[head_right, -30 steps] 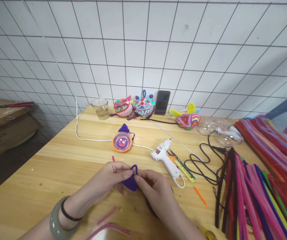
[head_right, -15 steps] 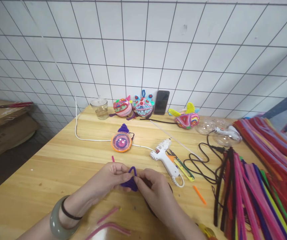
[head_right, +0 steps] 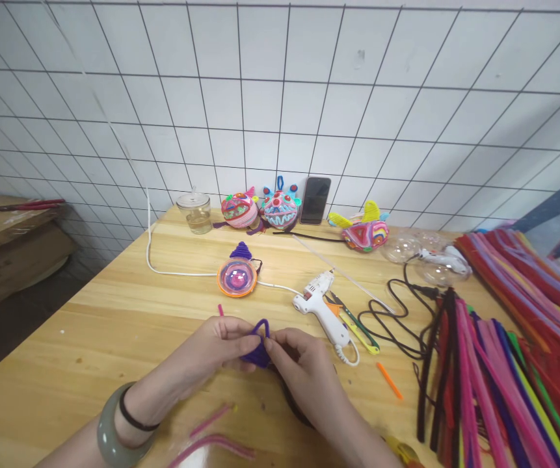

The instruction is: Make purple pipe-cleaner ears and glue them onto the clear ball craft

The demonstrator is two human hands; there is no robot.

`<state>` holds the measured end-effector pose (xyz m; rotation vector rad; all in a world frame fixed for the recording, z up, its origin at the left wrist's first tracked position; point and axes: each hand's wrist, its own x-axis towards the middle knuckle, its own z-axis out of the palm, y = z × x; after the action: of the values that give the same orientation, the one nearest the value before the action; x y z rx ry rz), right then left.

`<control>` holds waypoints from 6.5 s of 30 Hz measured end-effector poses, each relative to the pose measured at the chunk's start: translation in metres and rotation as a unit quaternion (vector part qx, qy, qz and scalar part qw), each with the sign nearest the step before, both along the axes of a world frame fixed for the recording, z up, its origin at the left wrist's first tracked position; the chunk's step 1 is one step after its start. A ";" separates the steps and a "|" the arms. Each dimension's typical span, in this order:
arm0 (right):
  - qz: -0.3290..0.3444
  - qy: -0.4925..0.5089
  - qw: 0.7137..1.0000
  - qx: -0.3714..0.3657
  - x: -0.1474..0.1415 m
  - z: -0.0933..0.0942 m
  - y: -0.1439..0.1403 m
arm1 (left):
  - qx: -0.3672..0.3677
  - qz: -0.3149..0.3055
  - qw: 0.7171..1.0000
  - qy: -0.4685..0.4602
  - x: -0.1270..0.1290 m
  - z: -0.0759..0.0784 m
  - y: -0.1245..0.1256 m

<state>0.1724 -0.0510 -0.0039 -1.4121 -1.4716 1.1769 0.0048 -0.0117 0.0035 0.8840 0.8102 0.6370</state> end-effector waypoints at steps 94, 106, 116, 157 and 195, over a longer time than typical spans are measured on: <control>0.108 -0.044 0.993 -0.013 0.005 -0.003 -0.001 | 0.139 -0.174 0.964 0.146 -0.006 0.003 -0.007; 0.048 -0.071 0.996 0.012 0.005 -0.004 -0.001 | 0.187 -0.119 0.957 0.188 -0.004 -0.001 -0.007; 0.055 -0.047 0.997 -0.003 0.001 -0.004 -0.002 | 0.180 -0.118 0.962 0.168 -0.002 0.001 -0.009; 0.060 0.041 0.997 -0.031 0.003 -0.006 -0.002 | 0.125 -0.118 0.973 0.154 0.003 -0.004 -0.003; 0.174 -0.265 0.870 0.379 0.020 0.012 -0.013 | -0.019 -0.196 0.980 0.013 -0.012 0.001 -0.004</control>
<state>0.1921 -0.0642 0.0083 -0.9471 -2.3095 0.2715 -0.0073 -0.0154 0.0045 0.9853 0.6439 0.2635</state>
